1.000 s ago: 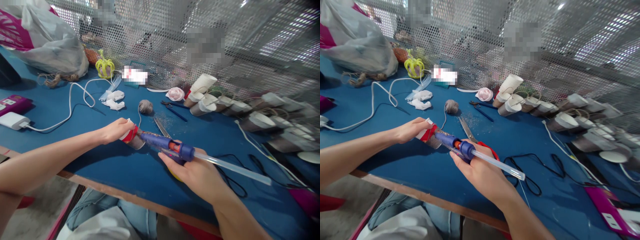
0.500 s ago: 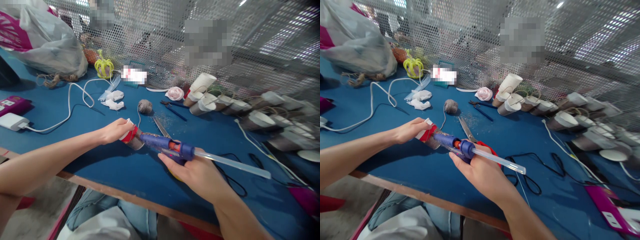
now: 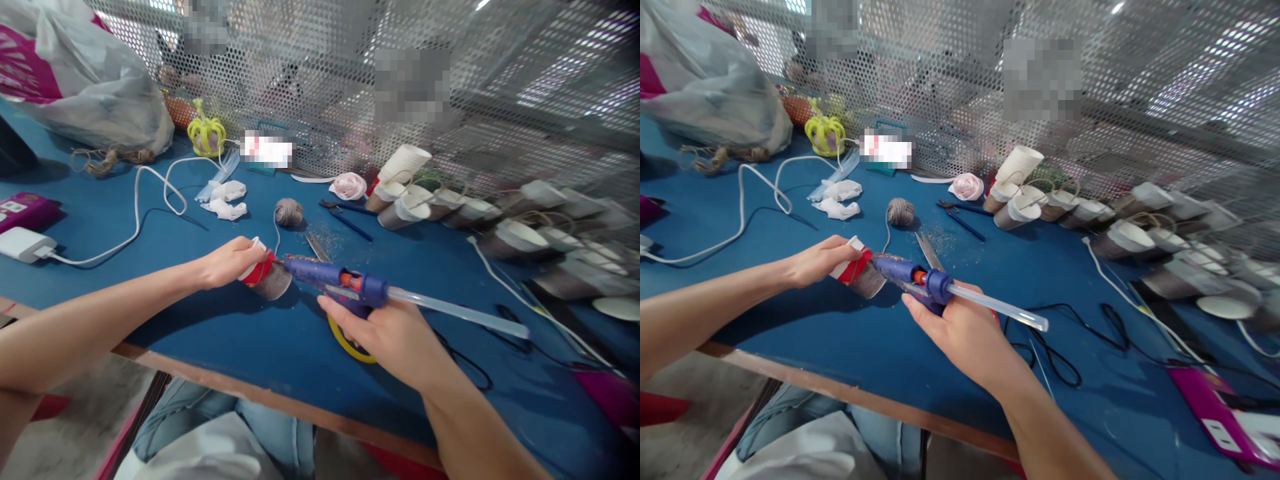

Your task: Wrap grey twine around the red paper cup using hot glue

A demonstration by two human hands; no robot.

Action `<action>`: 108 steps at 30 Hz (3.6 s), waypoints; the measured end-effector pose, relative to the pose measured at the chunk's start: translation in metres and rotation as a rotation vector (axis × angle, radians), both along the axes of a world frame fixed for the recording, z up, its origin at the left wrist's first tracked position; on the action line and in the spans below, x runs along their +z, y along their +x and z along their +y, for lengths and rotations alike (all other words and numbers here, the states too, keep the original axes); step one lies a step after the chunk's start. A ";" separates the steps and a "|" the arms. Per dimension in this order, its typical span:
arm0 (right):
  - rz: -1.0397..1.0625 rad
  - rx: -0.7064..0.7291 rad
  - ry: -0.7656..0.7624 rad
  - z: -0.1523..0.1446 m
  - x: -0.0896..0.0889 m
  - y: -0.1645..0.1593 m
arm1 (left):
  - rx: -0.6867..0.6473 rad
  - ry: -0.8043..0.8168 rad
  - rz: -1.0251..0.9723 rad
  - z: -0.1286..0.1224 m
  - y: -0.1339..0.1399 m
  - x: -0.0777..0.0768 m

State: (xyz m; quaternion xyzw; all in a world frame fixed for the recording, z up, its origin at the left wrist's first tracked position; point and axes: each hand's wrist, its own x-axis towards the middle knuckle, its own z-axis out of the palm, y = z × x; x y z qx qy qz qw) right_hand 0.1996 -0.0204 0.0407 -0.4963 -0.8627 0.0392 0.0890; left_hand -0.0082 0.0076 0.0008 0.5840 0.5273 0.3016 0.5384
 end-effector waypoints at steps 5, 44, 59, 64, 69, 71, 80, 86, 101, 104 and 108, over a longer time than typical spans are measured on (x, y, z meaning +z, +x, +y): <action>0.040 0.000 -0.020 -0.001 -0.002 0.002 | -0.032 0.012 -0.002 0.001 -0.001 -0.002; 0.288 0.051 -0.166 -0.011 -0.008 0.000 | -0.024 -0.033 -0.050 0.001 -0.001 -0.002; 0.131 0.058 -0.123 -0.005 -0.001 -0.002 | -0.015 -0.030 -0.054 0.002 -0.001 -0.002; 0.051 0.066 -0.075 -0.004 -0.002 -0.001 | -0.041 -0.044 -0.099 0.002 -0.001 -0.003; 0.154 0.039 -0.134 -0.003 -0.008 0.003 | -0.031 -0.022 -0.075 0.003 -0.001 -0.004; 0.185 0.031 -0.127 -0.003 -0.008 0.004 | -0.030 -0.015 -0.068 0.003 -0.001 -0.003; 0.148 0.060 -0.129 -0.005 -0.003 -0.001 | -0.007 -0.041 -0.059 0.001 0.000 -0.002; 0.141 0.035 -0.140 -0.007 0.002 -0.004 | -0.023 -0.029 -0.074 0.002 -0.001 -0.004; 0.376 -0.142 -0.389 -0.001 -0.002 0.004 | -0.136 0.093 0.050 0.003 -0.006 -0.010; 0.403 -0.145 -0.393 0.003 -0.002 0.004 | -0.141 0.110 0.071 0.002 -0.006 -0.007; 0.421 -0.140 -0.422 0.008 -0.004 0.005 | -0.137 0.113 0.090 -0.001 -0.005 -0.002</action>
